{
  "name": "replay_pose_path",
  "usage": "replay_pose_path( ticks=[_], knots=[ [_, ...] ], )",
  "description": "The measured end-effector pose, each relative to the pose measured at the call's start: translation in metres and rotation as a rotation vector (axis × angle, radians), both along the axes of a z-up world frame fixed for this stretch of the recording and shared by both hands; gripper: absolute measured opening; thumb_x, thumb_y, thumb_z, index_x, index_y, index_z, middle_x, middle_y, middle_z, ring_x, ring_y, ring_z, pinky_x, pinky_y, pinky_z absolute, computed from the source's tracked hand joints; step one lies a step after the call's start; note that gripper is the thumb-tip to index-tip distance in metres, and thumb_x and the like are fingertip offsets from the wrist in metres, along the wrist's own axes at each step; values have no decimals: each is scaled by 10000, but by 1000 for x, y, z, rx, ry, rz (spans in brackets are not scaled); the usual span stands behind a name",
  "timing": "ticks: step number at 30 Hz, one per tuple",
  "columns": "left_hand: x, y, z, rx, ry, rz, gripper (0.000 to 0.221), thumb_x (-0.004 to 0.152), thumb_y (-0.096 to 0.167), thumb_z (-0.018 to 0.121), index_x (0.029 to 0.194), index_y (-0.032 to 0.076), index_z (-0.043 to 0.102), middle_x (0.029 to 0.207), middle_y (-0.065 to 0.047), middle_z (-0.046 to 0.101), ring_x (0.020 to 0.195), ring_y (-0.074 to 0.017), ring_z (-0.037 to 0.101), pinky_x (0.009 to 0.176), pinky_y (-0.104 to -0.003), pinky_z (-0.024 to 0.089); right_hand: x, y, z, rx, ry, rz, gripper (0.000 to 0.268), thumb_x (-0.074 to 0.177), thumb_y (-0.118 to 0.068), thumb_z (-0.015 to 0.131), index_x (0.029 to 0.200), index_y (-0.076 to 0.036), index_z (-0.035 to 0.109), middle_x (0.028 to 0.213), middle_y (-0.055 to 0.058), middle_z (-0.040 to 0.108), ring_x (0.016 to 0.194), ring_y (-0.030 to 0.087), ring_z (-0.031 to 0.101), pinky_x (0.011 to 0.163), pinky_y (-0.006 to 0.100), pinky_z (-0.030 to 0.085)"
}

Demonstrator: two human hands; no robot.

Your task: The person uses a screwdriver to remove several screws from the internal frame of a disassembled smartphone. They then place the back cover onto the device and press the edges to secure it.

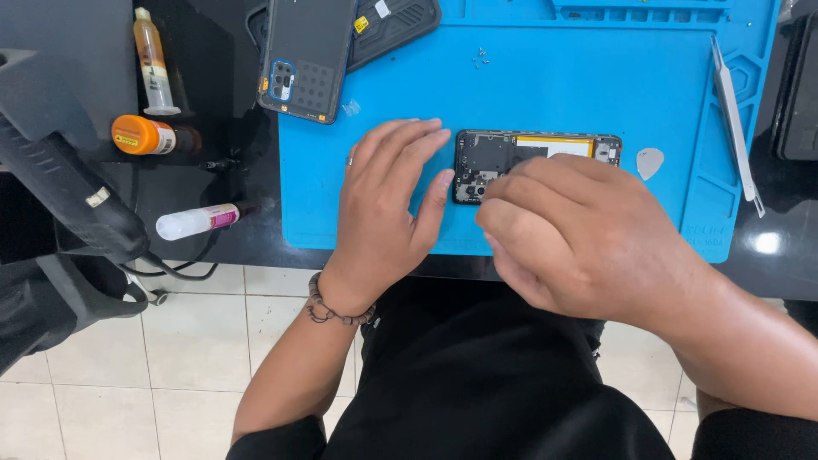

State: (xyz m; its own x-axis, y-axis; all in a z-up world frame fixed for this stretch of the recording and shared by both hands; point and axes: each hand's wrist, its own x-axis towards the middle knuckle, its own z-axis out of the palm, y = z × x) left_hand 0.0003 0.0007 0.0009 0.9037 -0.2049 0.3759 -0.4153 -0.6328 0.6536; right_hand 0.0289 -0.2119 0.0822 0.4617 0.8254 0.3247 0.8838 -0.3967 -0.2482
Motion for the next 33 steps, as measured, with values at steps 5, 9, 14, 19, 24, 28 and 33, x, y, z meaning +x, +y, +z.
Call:
replay_pose_path(
  ticks=[5, 9, 14, 19, 24, 28, 33],
  knots=[
    [13, 5, 25, 179, 80, -103, 281, 1073, 162, 591, 1293, -12, 594, 1259, -186, 647, 1159, -391, 622, 960, -514, 507, -6, -11, -14, 12, -167, -80, 330, 1076, -278, 839, 1037, -62, 593, 762, 78, 554, 617, 266, 506, 540, 420, 418],
    [59, 7, 16, 323, 13, -138, 237, 1018, 115, 691, 1227, 31, 614, 1087, -136, 606, 954, -384, 595, 744, -526, 487, -4, -1, -5, 14, -100, -38, 144, 1045, -163, 572, 1041, -22, 604, 1023, 144, 696, 863, 324, 666, 705, 408, 540],
    [123, 3, -27, 410, -167, -207, 113, 927, 81, 776, 900, 66, 667, 848, -121, 591, 713, -379, 600, 501, -519, 464, -11, -10, -19, 95, -194, -115, 305, 1067, -176, 841, 978, -36, 585, 718, 89, 505, 581, 272, 414, 506, 383, 344],
    [132, -6, -35, 406, -262, -173, 146, 934, 124, 726, 821, 118, 634, 779, -66, 538, 612, -349, 552, 440, -494, 388, -4, -8, -9, 97, -87, -52, 78, 1016, -84, 590, 1025, -7, 595, 940, 140, 673, 773, 327, 619, 653, 412, 499],
    [131, -8, -36, 422, -307, -152, 150, 940, 100, 670, 794, 134, 655, 762, -53, 521, 583, -337, 533, 433, -472, 372, -5, -14, -20, 149, -120, -95, 225, 1043, -118, 795, 980, -9, 609, 793, 118, 632, 624, 295, 550, 549, 417, 448],
    [129, -13, -38, 509, -360, -108, 166, 842, 9, 638, 772, 132, 551, 780, -59, 515, 561, -299, 491, 442, -442, 367, 0, -7, -11, 135, -49, -45, 118, 1020, -106, 636, 1057, 0, 599, 879, 153, 634, 726, 342, 589, 632, 430, 492],
    [124, -20, -42, 665, -397, -31, 168, 840, -8, 619, 866, 141, 547, 851, -57, 523, 627, -225, 487, 513, -380, 419, -2, -9, -18, 159, -42, -56, 151, 1046, -49, 695, 1002, 16, 566, 849, 155, 624, 674, 337, 534, 587, 451, 445]
  ],
)
